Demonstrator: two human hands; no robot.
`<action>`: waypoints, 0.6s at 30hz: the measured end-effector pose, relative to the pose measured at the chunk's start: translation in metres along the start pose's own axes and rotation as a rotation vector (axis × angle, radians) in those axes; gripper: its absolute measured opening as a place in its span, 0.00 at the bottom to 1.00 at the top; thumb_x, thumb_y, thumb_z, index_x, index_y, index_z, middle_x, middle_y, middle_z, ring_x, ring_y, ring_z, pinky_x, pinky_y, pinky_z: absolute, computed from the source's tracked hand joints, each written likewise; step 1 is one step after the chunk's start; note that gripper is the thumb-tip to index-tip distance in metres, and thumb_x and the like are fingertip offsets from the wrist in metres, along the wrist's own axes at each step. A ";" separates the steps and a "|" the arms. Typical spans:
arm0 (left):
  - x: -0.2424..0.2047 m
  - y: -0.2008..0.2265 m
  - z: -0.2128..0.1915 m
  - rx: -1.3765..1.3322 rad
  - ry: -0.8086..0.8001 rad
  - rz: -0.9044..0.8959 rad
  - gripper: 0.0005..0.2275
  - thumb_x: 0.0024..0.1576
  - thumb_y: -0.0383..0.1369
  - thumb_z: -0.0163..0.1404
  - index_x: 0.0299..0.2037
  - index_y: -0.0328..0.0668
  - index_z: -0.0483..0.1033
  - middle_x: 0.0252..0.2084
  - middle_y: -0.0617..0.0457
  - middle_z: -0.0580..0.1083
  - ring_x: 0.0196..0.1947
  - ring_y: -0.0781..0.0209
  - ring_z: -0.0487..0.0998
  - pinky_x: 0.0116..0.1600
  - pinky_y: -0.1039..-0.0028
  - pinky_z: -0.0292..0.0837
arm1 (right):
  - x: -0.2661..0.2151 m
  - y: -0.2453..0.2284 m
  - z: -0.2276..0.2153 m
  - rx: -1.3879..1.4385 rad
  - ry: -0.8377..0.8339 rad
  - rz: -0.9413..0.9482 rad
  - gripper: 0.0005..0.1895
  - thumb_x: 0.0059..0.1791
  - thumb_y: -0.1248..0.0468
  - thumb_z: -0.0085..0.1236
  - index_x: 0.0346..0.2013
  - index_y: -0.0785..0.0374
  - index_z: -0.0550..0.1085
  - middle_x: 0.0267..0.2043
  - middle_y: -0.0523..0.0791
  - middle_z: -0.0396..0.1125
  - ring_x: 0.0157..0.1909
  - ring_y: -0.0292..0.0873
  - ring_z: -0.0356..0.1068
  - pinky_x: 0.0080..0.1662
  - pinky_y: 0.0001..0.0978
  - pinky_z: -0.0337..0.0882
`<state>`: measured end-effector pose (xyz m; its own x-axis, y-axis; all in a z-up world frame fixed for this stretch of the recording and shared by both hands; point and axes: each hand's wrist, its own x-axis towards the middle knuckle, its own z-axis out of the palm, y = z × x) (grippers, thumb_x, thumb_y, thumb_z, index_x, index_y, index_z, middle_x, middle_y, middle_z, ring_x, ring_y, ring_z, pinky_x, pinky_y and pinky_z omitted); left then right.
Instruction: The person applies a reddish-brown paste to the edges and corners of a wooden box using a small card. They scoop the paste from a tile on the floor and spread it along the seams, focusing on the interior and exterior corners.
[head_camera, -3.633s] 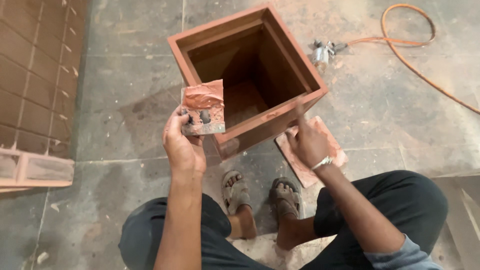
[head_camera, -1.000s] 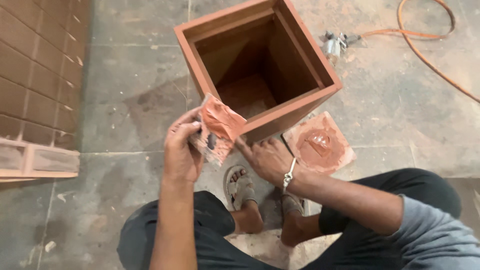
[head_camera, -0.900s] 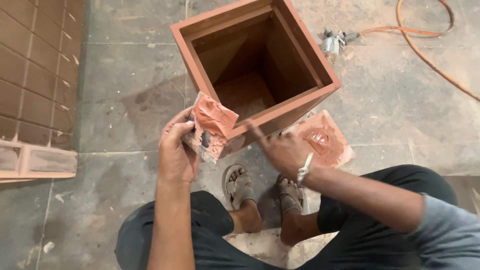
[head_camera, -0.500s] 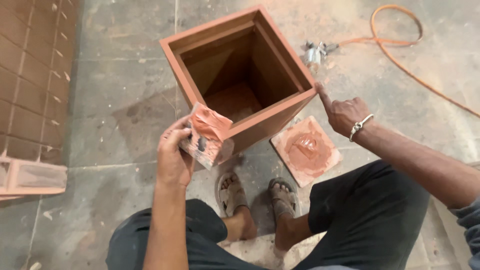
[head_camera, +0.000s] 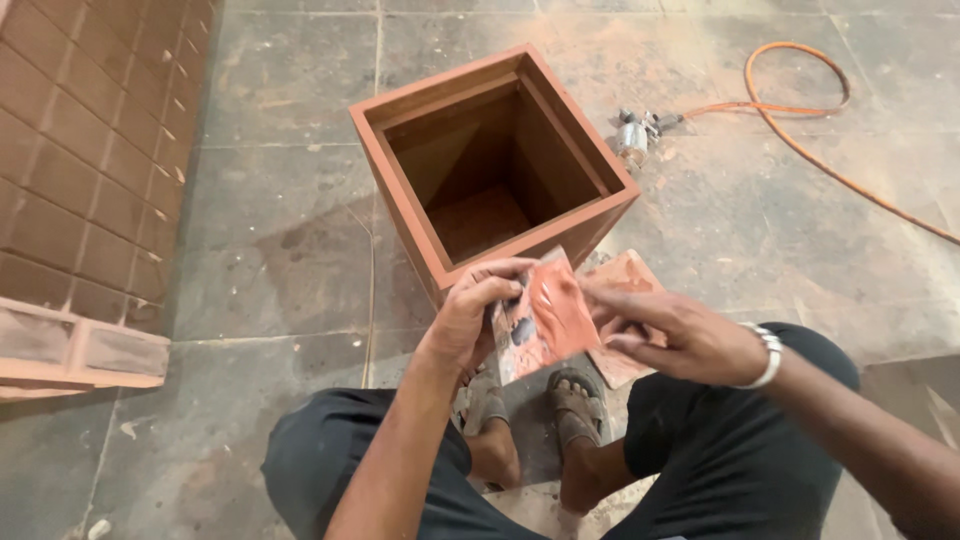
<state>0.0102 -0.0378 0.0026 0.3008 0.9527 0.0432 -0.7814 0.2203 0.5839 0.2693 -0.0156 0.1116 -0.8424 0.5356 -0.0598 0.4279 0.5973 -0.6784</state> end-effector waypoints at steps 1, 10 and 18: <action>0.000 0.003 0.002 0.053 -0.023 0.022 0.15 0.56 0.20 0.45 0.52 0.22 0.76 0.41 0.46 0.80 0.37 0.64 0.81 0.46 0.75 0.78 | -0.004 -0.004 -0.004 -0.078 0.073 -0.041 0.39 0.49 0.67 0.56 0.74 0.53 0.55 0.46 0.45 0.76 0.37 0.42 0.74 0.39 0.36 0.77; -0.003 -0.002 0.017 0.507 0.083 0.077 0.15 0.57 0.22 0.45 0.52 0.23 0.78 0.37 0.50 0.79 0.31 0.68 0.78 0.37 0.77 0.74 | -0.012 -0.034 -0.008 -0.693 0.230 -0.092 0.35 0.44 0.65 0.55 0.66 0.38 0.67 0.42 0.40 0.74 0.37 0.49 0.74 0.37 0.41 0.74; -0.015 0.034 0.023 0.502 0.426 0.237 0.14 0.53 0.22 0.44 0.46 0.24 0.79 0.34 0.48 0.79 0.30 0.63 0.80 0.37 0.75 0.77 | 0.009 -0.031 -0.020 -0.372 0.104 -0.130 0.34 0.44 0.69 0.53 0.63 0.39 0.71 0.47 0.41 0.74 0.41 0.47 0.75 0.40 0.39 0.74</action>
<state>-0.0079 -0.0499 0.0404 -0.1677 0.9848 -0.0462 -0.4214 -0.0293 0.9064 0.2552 -0.0170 0.1465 -0.8680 0.4871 0.0966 0.4250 0.8293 -0.3628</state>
